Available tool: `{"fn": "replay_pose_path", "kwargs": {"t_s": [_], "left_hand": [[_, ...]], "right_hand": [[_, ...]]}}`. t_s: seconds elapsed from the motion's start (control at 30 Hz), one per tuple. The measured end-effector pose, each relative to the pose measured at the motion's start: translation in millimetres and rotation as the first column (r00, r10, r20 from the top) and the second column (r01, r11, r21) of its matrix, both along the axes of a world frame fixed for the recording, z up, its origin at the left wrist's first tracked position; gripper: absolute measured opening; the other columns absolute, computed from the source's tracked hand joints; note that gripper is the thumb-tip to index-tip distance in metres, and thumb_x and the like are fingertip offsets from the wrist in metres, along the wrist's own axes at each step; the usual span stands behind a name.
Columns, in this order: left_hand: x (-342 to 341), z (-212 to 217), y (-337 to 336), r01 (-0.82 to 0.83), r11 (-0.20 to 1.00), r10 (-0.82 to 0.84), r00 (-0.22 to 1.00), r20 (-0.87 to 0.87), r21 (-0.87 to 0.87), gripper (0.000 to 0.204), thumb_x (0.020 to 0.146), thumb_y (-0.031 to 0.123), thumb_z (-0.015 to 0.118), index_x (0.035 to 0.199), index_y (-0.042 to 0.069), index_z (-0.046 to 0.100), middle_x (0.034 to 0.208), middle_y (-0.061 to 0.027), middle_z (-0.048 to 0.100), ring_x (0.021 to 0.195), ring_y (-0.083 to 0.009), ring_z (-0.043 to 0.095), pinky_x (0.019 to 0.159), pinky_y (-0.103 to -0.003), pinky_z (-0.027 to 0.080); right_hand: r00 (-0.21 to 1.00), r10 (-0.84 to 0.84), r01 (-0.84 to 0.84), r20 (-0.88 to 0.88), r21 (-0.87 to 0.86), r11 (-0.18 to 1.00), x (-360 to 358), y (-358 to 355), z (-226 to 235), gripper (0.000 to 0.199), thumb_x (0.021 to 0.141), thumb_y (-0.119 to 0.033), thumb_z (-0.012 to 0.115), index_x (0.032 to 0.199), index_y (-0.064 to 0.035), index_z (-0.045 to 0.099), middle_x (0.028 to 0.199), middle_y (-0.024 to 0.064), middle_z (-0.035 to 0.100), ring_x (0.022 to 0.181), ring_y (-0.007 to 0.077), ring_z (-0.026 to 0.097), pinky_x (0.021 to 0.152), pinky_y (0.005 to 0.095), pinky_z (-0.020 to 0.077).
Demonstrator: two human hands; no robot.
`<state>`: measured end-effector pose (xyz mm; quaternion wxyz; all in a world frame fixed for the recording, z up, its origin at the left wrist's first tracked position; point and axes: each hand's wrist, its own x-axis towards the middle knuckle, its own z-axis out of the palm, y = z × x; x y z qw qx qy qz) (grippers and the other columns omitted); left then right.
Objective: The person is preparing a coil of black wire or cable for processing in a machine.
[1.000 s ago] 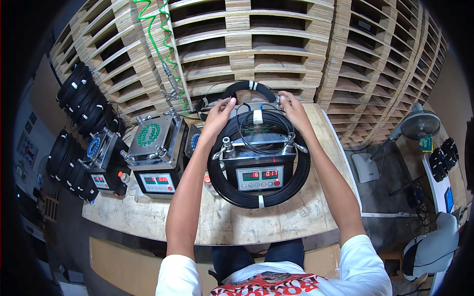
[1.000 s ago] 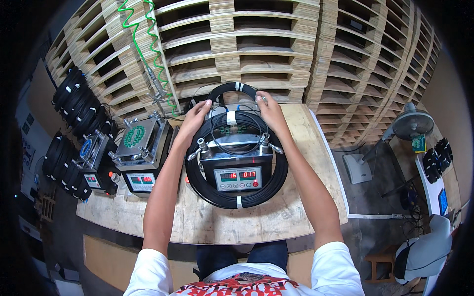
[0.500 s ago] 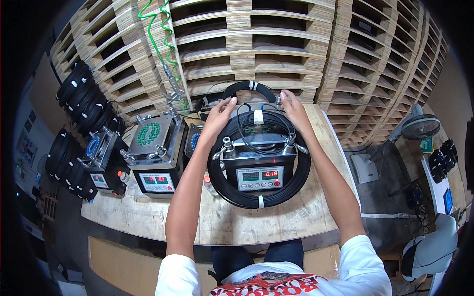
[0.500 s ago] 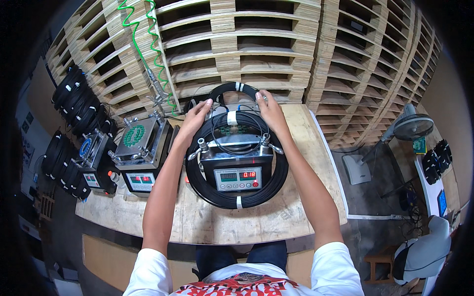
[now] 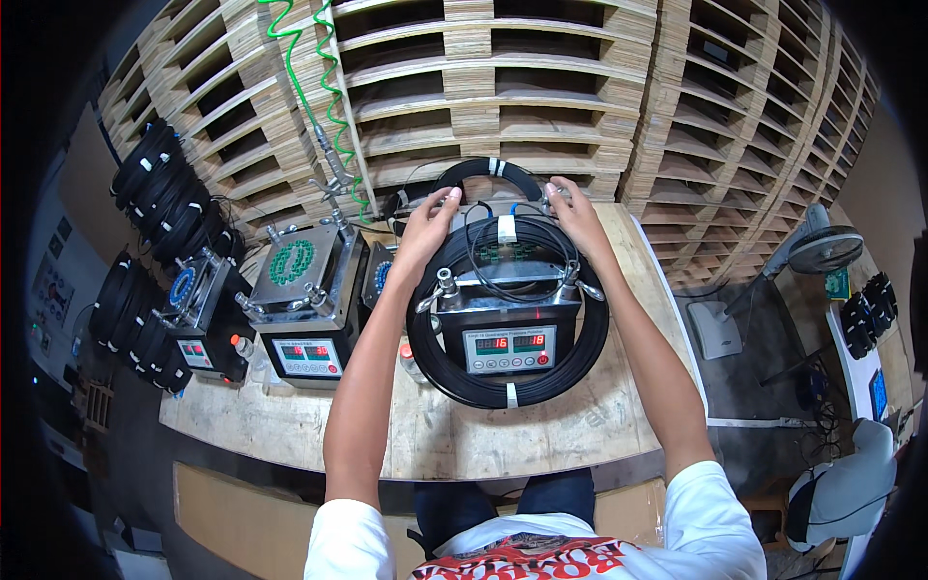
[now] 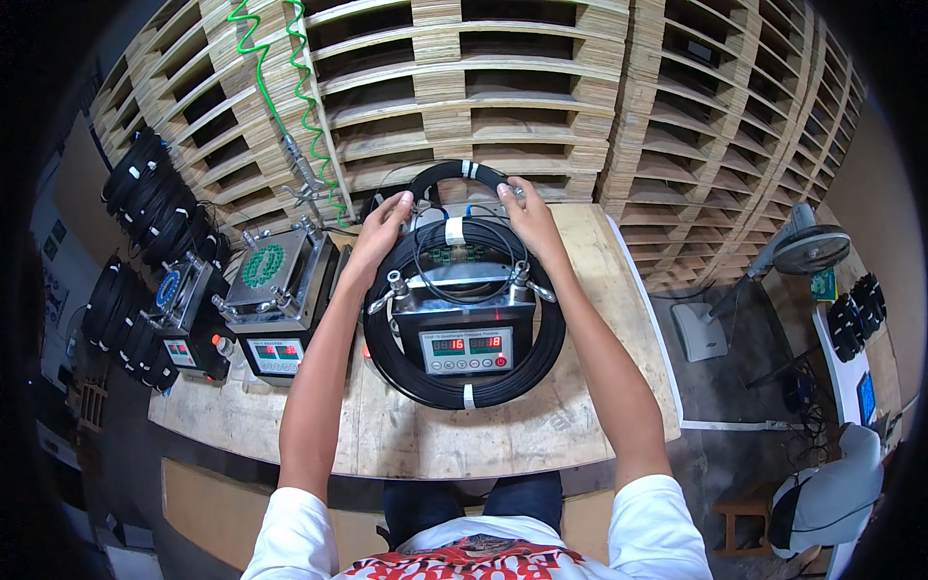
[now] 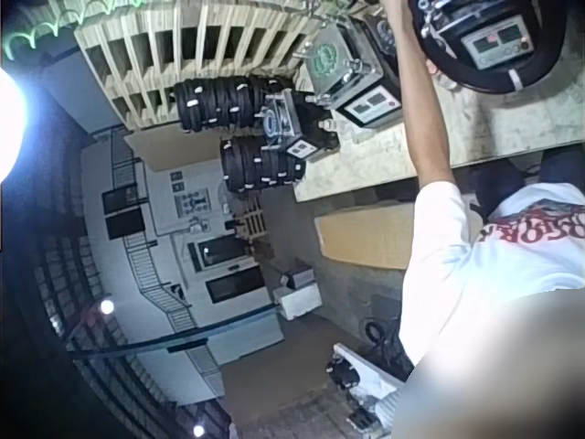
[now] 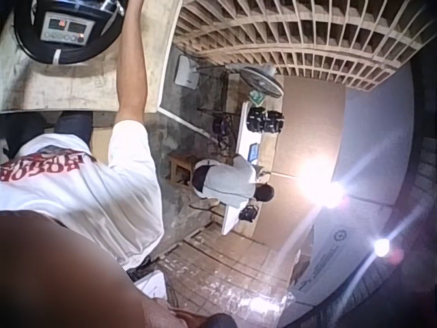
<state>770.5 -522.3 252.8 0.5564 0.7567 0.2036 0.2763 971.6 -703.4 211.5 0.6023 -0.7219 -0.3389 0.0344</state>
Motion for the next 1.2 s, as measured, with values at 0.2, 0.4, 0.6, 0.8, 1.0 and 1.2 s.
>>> {"fn": "replay_pose_path", "kwargs": {"t_s": [0.2, 0.4, 0.6, 0.8, 1.0, 1.2], "left_hand": [[-2.7, 6.2, -0.4, 0.005, 0.999, -0.003, 0.997, -0.080, 0.034, 0.078, 0.095, 0.064, 0.054, 0.132, -0.004, 0.060, 0.122, -0.0200, 0.066, 0.115, -0.0236, 0.060, 0.101, -0.032, 0.042], [-2.5, 4.9, 0.2, -0.021, 0.999, 0.023, 0.995, -0.092, 0.029, 0.081, 0.094, 0.067, 0.053, 0.126, -0.006, 0.064, 0.122, -0.0206, 0.066, 0.116, -0.0247, 0.060, 0.103, -0.033, 0.041], [-2.8, 0.9, 5.5, 0.028, 1.000, -0.026, 0.992, -0.121, 0.014, 0.074, 0.095, 0.068, 0.049, 0.131, 0.005, 0.063, 0.122, -0.0113, 0.062, 0.115, -0.0203, 0.054, 0.101, -0.033, 0.040], [-4.8, 4.2, 2.6, 0.025, 1.000, -0.026, 0.997, -0.076, -0.010, 0.077, 0.095, 0.062, 0.057, 0.134, -0.004, 0.059, 0.120, -0.0155, 0.066, 0.114, -0.0211, 0.059, 0.103, -0.031, 0.041], [-2.9, 2.8, 1.7, 0.044, 0.999, -0.043, 0.997, -0.066, 0.014, 0.076, 0.094, 0.063, 0.057, 0.133, -0.003, 0.060, 0.120, -0.0161, 0.066, 0.115, -0.0214, 0.059, 0.104, -0.032, 0.040], [0.1, -1.9, 4.5, 0.012, 1.000, -0.011, 0.997, -0.078, 0.023, 0.076, 0.093, 0.062, 0.059, 0.134, -0.003, 0.060, 0.118, -0.0152, 0.067, 0.114, -0.0210, 0.059, 0.103, -0.032, 0.041]], "right_hand": [[0.996, 0.011, -0.004, 0.093, -0.079, 0.997, 2.1, -1.5, 4.8, 0.059, 0.102, -0.051, 0.052, 0.141, -0.0075, 0.049, 0.111, 0.0133, 0.066, 0.091, 0.0175, 0.064, 0.080, 0.0307, 0.0512], [0.996, 0.071, -0.070, 0.049, -0.020, 0.997, -3.6, -2.3, 4.4, 0.059, 0.104, -0.048, 0.048, 0.147, -0.0079, 0.043, 0.105, 0.0108, 0.064, 0.088, 0.0148, 0.061, 0.076, 0.0272, 0.0482], [0.997, 0.071, -0.071, -0.006, 0.006, 0.997, -9.1, -5.8, 9.1, 0.055, 0.106, -0.046, 0.043, 0.146, -0.0086, 0.046, 0.088, 0.0043, 0.057, 0.081, 0.0113, 0.054, 0.071, 0.0262, 0.0464], [0.999, 0.014, -0.013, -0.034, 0.035, 0.999, -18.2, -4.3, 13.9, 0.054, 0.107, -0.047, 0.041, 0.143, -0.0076, 0.050, 0.089, 0.0058, 0.060, 0.083, 0.0122, 0.057, 0.069, 0.0274, 0.0483], [0.996, 0.012, -0.016, 0.091, 0.043, 0.999, -12.2, -6.2, 13.1, 0.048, 0.106, -0.042, 0.044, 0.135, -0.0055, 0.057, 0.081, 0.0073, 0.059, 0.075, 0.0149, 0.059, 0.068, 0.0301, 0.0492], [0.998, 0.057, -0.060, 0.041, 0.078, 0.995, -17.3, -6.9, 15.0, 0.047, 0.106, -0.041, 0.045, 0.134, -0.0052, 0.058, 0.082, 0.0056, 0.060, 0.073, 0.0125, 0.057, 0.066, 0.0282, 0.0479]]}}
